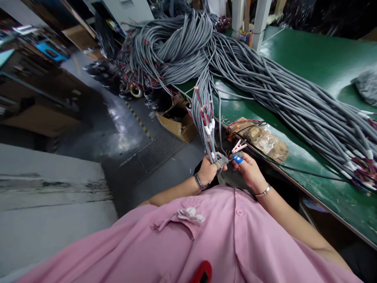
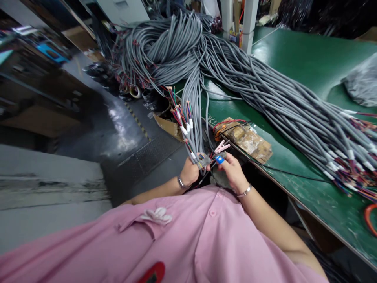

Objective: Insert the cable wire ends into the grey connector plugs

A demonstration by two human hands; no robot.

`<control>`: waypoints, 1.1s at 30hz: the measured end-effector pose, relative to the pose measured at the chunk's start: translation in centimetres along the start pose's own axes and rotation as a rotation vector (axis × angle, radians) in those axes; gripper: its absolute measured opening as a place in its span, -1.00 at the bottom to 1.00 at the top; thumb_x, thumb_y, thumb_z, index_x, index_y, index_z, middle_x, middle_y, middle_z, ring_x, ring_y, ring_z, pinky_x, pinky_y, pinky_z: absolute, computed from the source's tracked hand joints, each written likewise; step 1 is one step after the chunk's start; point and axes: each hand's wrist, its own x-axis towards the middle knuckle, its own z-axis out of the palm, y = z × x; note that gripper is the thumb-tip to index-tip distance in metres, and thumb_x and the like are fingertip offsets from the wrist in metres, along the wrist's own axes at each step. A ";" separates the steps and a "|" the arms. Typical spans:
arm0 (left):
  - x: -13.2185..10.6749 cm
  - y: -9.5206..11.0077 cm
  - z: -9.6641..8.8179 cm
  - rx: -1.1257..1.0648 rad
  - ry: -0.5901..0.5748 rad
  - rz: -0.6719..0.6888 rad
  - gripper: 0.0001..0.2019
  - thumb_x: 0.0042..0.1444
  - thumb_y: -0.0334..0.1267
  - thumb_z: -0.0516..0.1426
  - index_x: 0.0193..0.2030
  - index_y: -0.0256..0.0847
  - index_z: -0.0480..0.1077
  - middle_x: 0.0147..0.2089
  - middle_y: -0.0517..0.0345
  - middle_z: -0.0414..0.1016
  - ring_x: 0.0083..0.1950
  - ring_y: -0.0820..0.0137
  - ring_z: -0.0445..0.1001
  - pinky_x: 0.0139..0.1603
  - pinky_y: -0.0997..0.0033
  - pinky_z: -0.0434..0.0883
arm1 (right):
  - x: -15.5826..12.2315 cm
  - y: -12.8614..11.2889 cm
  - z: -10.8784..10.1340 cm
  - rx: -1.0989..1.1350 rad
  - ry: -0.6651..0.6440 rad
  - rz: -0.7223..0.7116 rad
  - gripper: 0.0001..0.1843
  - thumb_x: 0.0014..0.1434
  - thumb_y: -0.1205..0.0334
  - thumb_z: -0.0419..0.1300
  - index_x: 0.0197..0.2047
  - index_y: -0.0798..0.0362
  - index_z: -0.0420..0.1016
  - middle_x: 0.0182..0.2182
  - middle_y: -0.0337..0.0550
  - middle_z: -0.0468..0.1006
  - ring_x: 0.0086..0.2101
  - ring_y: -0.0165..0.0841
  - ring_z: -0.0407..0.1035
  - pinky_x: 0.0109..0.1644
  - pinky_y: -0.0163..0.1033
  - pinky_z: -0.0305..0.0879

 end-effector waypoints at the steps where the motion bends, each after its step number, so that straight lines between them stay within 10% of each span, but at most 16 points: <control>1: 0.0 0.1 0.0 -0.011 -0.006 -0.008 -0.72 0.02 -0.06 0.24 -0.46 -0.28 0.45 -0.57 0.16 0.44 -0.54 0.50 0.36 -0.48 0.49 0.28 | 0.1 0.0 -0.3 0.048 0.012 0.017 -0.71 0.06 -0.02 0.31 -0.33 0.03 0.46 -0.48 -0.29 0.41 -0.50 -0.48 0.22 -0.38 -0.31 0.23; 10: 0.5 1.5 0.0 -0.152 -0.068 -0.065 -0.70 -0.05 -0.07 0.29 -0.51 -0.29 0.41 -0.61 0.16 0.43 -0.60 0.50 0.35 -0.52 0.48 0.27 | 2.6 -1.3 -1.3 0.182 -0.004 0.154 -0.43 0.04 -0.36 0.15 -0.27 0.03 0.49 -0.39 -0.18 0.50 -0.52 -0.46 0.26 -0.44 -0.33 0.29; 19: 1.8 1.5 -0.5 -0.232 -0.197 -0.125 -0.70 -0.12 -0.07 0.31 -0.48 -0.29 0.41 -0.66 0.15 0.40 -0.64 0.52 0.30 -0.59 0.50 0.14 | 3.2 -0.1 0.0 -0.079 0.140 -0.159 -0.40 0.14 -0.36 0.02 -0.43 0.02 0.48 -0.55 -0.21 0.42 -0.50 -0.40 0.27 -0.37 -0.27 0.26; 33: 2.5 1.1 -0.7 -0.168 -0.311 -0.165 -0.73 -0.06 -0.13 0.28 -0.52 -0.31 0.43 -0.67 0.16 0.39 -0.65 0.52 0.30 -0.57 0.50 0.18 | 4.6 0.3 0.4 0.182 0.113 -0.019 -0.47 0.00 -0.35 0.20 -0.37 0.01 0.44 -0.51 -0.24 0.44 -0.53 -0.42 0.28 -0.43 -0.28 0.30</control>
